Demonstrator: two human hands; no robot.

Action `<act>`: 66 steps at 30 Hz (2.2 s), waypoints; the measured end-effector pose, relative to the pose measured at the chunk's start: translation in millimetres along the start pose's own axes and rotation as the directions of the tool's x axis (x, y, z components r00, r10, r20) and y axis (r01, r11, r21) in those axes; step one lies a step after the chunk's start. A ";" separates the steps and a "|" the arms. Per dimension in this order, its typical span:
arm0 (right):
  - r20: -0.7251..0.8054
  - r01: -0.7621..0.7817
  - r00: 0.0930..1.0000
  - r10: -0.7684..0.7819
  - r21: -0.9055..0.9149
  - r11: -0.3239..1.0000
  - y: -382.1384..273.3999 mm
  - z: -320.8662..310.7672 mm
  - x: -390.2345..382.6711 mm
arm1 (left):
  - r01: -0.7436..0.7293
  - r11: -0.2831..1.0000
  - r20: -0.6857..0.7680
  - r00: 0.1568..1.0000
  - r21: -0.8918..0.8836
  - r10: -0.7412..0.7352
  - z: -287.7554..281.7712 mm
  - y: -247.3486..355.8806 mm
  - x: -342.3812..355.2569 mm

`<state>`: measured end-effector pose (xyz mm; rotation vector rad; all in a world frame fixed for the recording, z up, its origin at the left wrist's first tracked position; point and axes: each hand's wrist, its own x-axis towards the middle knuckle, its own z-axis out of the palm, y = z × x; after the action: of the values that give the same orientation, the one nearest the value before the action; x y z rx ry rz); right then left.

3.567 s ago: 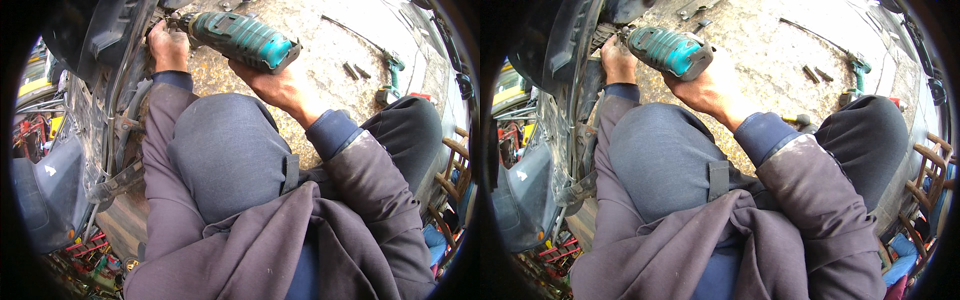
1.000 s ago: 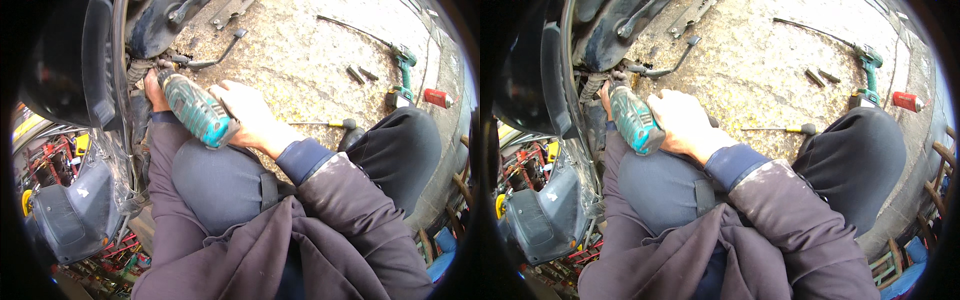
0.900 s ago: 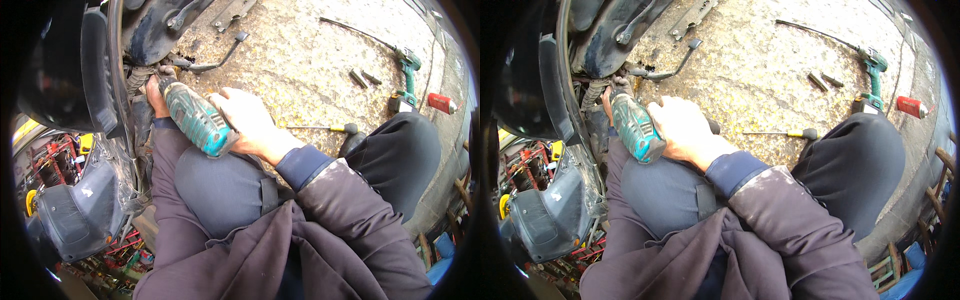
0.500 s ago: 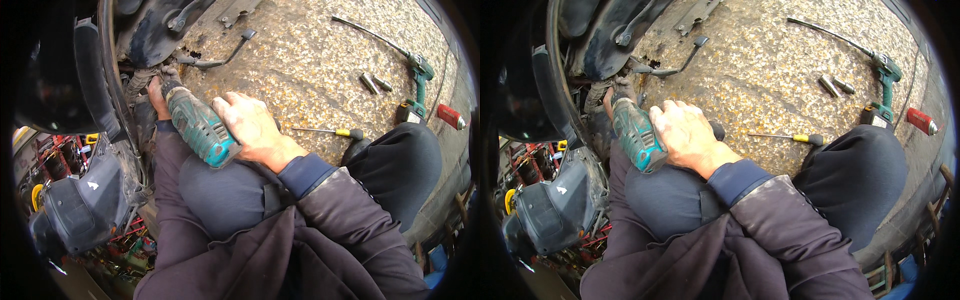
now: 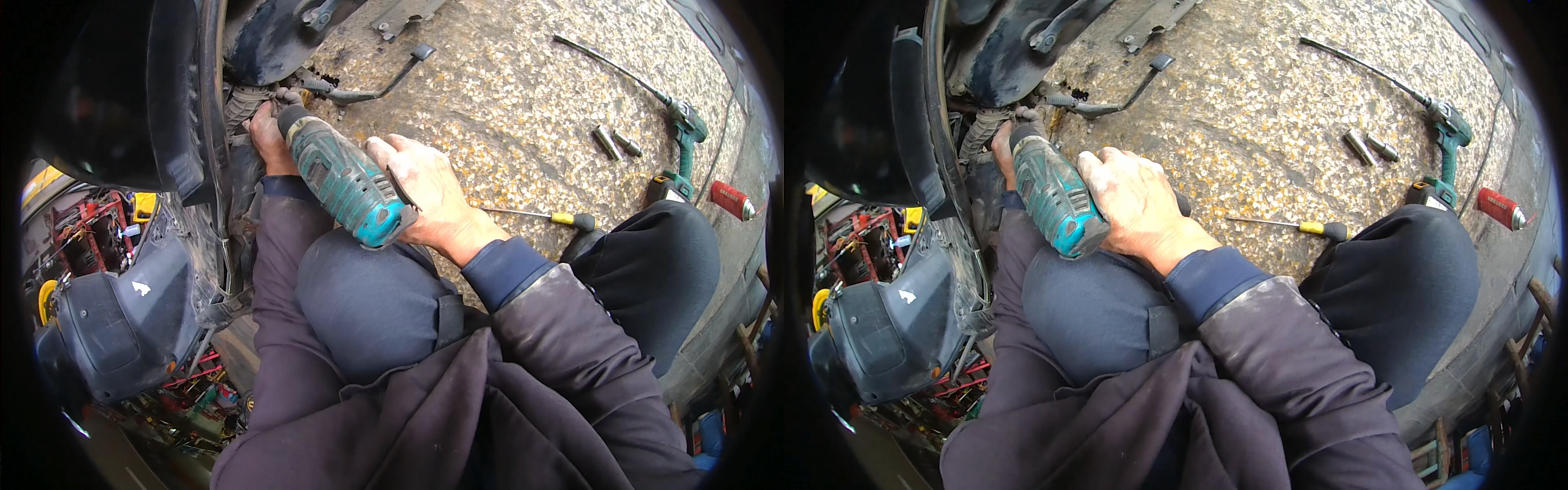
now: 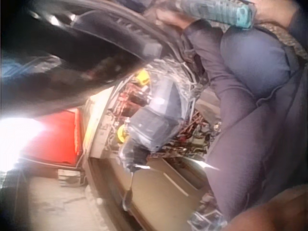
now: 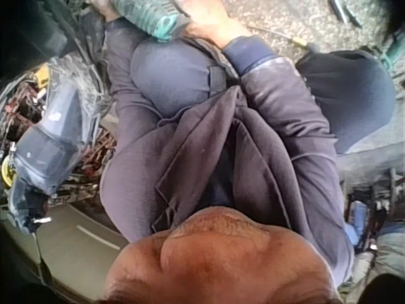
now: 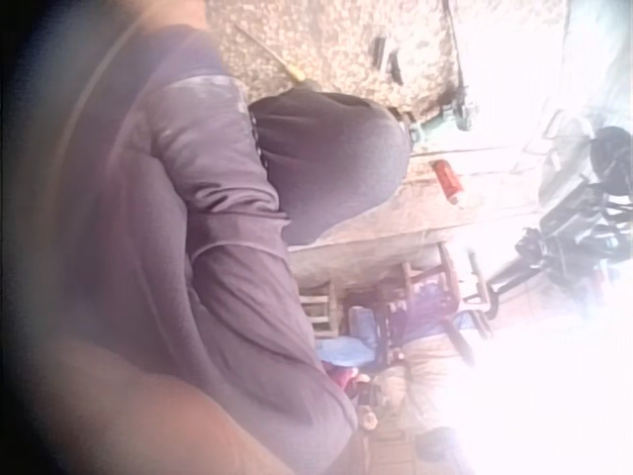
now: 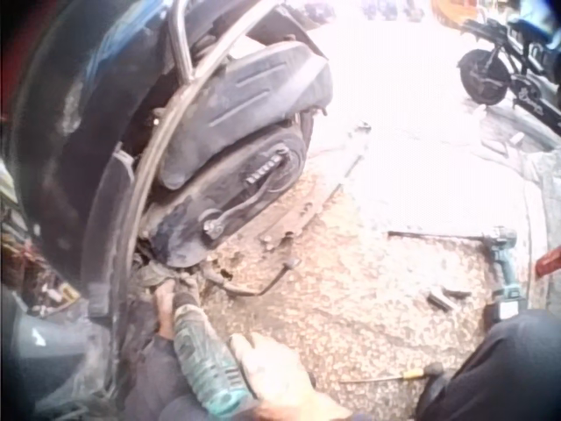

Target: The person uses a cordless impact driver and a screwdriver to remove and install screws on the front fender and wheel area of a motorcycle. They repeatedly switch between tools and positions while working on the front assembly.

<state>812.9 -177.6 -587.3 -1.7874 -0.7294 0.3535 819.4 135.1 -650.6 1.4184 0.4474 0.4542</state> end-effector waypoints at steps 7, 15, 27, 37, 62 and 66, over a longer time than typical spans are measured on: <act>-0.023 -0.026 0.999 0.027 0.032 0.999 6.0 6.5 -5.1 | 0.226 0.808 -0.036 0.956 -0.545 -0.291 21.9 17.0 -5.1; -0.094 -0.050 0.993 0.065 0.157 0.986 28.2 17.8 -13.2 | 0.148 0.948 -0.089 0.980 -0.284 -0.179 45.0 30.4 -29.3; -0.003 -0.120 0.992 0.122 0.181 0.976 30.7 15.8 -7.8 | 0.129 0.957 -0.178 0.968 -0.258 -0.179 58.3 34.3 -36.1; -0.020 -0.112 0.993 0.116 0.141 0.984 30.4 21.8 -2.6 | 0.060 0.952 -0.248 0.959 -0.300 -0.138 59.7 28.7 -32.8; -0.021 0.163 0.987 -0.162 0.075 0.984 74.8 44.0 -17.0 | -0.050 0.877 -0.297 0.949 -0.478 -0.108 58.7 9.9 -31.2; 0.017 0.238 0.971 -0.239 0.018 0.971 91.6 44.0 -25.9 | -0.195 0.849 -0.259 0.963 -0.492 0.071 52.9 -14.6 -22.4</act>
<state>795.6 -178.5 -690.7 -1.6609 -0.9420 0.2148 830.3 77.5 -659.3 0.8781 0.3770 0.7972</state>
